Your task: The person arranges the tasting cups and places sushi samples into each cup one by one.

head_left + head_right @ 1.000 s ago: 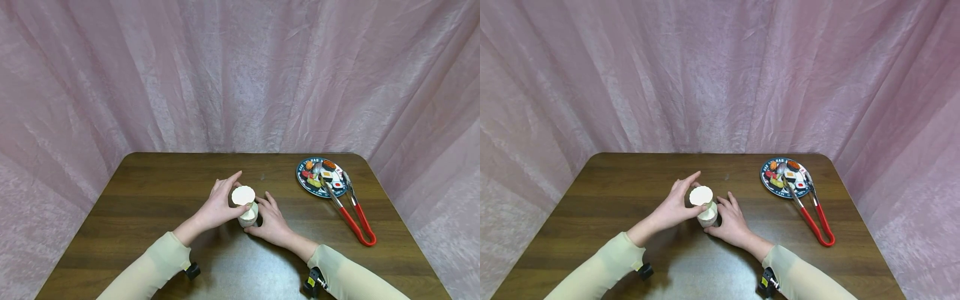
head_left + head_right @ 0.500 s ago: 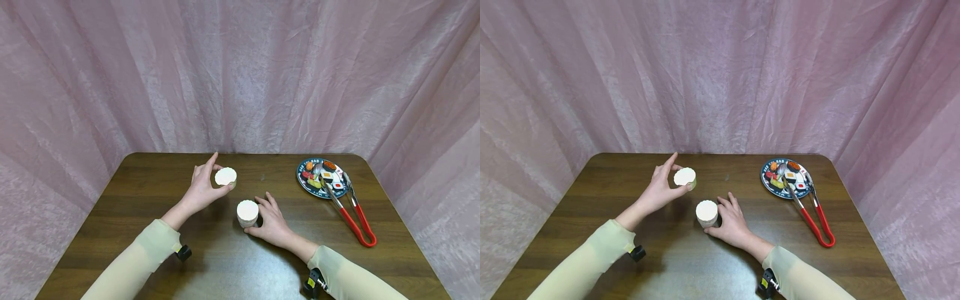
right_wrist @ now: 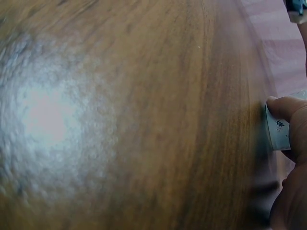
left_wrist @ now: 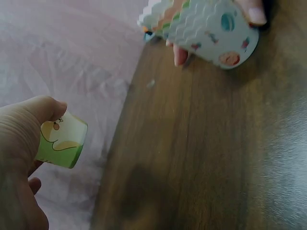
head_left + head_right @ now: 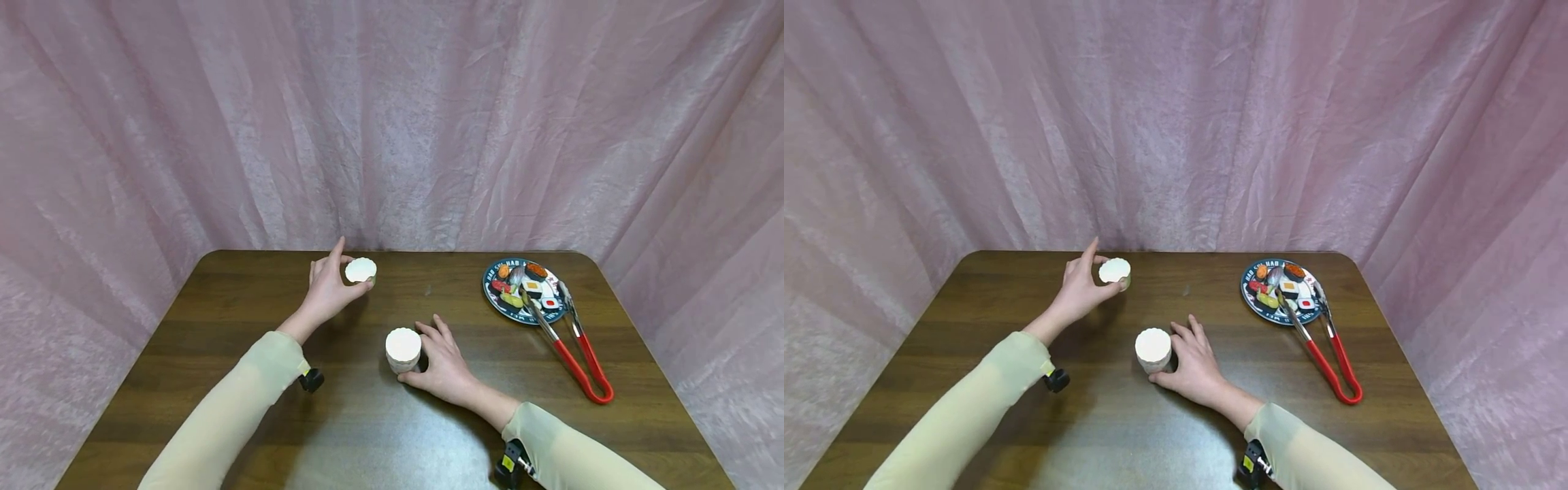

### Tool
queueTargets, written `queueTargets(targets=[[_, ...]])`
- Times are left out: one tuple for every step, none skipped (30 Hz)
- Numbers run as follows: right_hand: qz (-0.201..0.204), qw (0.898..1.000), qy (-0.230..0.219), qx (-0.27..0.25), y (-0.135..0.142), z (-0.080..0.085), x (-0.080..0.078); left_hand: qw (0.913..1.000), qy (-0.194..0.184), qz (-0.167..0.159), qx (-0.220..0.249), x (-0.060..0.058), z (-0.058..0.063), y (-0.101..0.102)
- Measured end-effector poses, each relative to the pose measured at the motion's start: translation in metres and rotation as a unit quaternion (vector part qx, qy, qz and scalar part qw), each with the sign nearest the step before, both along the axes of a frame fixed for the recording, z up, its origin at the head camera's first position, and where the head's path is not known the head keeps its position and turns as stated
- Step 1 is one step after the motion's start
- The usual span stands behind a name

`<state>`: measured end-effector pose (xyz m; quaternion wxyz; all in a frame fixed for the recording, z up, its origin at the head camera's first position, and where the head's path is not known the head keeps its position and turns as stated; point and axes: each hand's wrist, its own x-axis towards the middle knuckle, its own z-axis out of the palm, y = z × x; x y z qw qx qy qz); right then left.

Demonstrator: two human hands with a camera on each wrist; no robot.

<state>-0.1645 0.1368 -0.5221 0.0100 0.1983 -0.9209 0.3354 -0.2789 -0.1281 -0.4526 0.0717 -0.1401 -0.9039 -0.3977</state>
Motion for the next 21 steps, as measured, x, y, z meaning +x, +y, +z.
queueTargets(targets=[[0.000, 1.000, 0.003, 0.000, 0.000, 0.000, 0.000, 1.0000, -0.003, 0.002, 0.000, -0.004, -0.003, 0.001], [0.001, 1.000, 0.003, -0.001, 0.000, 0.000, 0.000, 1.0000, -0.007, 0.004, 0.000, -0.007, -0.005, 0.001], [0.001, 1.000, 0.003, -0.002, 0.000, -0.001, 0.000, 0.9999, -0.010, 0.007, 0.000, -0.010, -0.007, 0.002], [0.001, 1.000, 0.003, -0.003, 0.000, -0.001, 0.000, 0.9999, -0.013, 0.010, 0.000, -0.014, -0.010, 0.003], [0.001, 1.000, 0.002, -0.002, 0.000, -0.001, 0.000, 0.9998, -0.018, 0.013, 0.000, -0.016, -0.012, 0.005], [0.001, 1.000, 0.000, -0.003, 0.001, -0.001, 0.000, 0.9997, -0.021, 0.015, 0.002, -0.019, -0.013, 0.006], [0.001, 1.000, -0.001, -0.002, 0.001, -0.001, 0.000, 0.9995, -0.026, 0.018, 0.003, -0.021, -0.015, 0.007], [0.000, 1.000, -0.003, -0.002, 0.001, 0.000, 0.000, 0.9994, -0.030, 0.018, 0.004, -0.023, -0.017, 0.009], [0.000, 1.000, -0.003, -0.002, 0.001, 0.000, 0.000, 0.9992, -0.037, 0.017, 0.006, -0.025, -0.019, 0.011], [-0.001, 1.000, -0.002, 0.000, 0.001, 0.000, 0.000, 0.9989, -0.043, 0.017, 0.009, -0.026, -0.020, 0.013], [-0.001, 1.000, -0.002, 0.001, 0.001, 0.000, 0.000, 0.9987, -0.048, 0.015, 0.012, -0.028, -0.022, 0.016], [-0.001, 1.000, 0.000, 0.000, 0.001, 0.000, 0.000, 0.9985, -0.052, 0.013, 0.015, -0.029, -0.023, 0.018], [-0.001, 1.000, 0.001, -0.001, 0.001, 0.000, 0.000, 0.9982, -0.056, 0.011, 0.017, -0.031, -0.025, 0.020], [-0.001, 1.000, 0.002, 0.000, 0.001, 0.000, 0.000, 0.9980, -0.059, 0.010, 0.019, -0.033, -0.027, 0.022], [-0.001, 1.000, 0.003, 0.000, 0.001, 0.000, 0.000, 0.9979, -0.061, 0.010, 0.018, -0.034, -0.029, 0.024], [0.000, 1.000, 0.003, 0.000, 0.000, 0.000, 0.000, 0.9978, -0.063, 0.010, 0.017, -0.036, -0.030, 0.026], [0.000, 1.000, 0.004, 0.001, 0.000, -0.001, 0.000, 0.9977, -0.064, 0.010, 0.017, -0.037, -0.032, 0.027], [0.001, 1.000, 0.004, 0.002, 0.000, -0.001, 0.000, 0.9977, -0.065, 0.011, 0.015, -0.038, -0.033, 0.029], [0.001, 1.000, 0.005, 0.003, 0.000, -0.001, 0.000, 0.9976, -0.066, 0.012, 0.013, -0.039, -0.035, 0.030], [0.000, 1.000, 0.006, 0.004, 0.000, -0.001, 0.000, 0.9977, -0.066, 0.014, 0.011, -0.040, -0.035, 0.032], [0.000, 1.000, 0.006, 0.004, 0.000, -0.001, 0.000, 0.9977, -0.065, 0.016, 0.008, -0.040, -0.036, 0.033]])
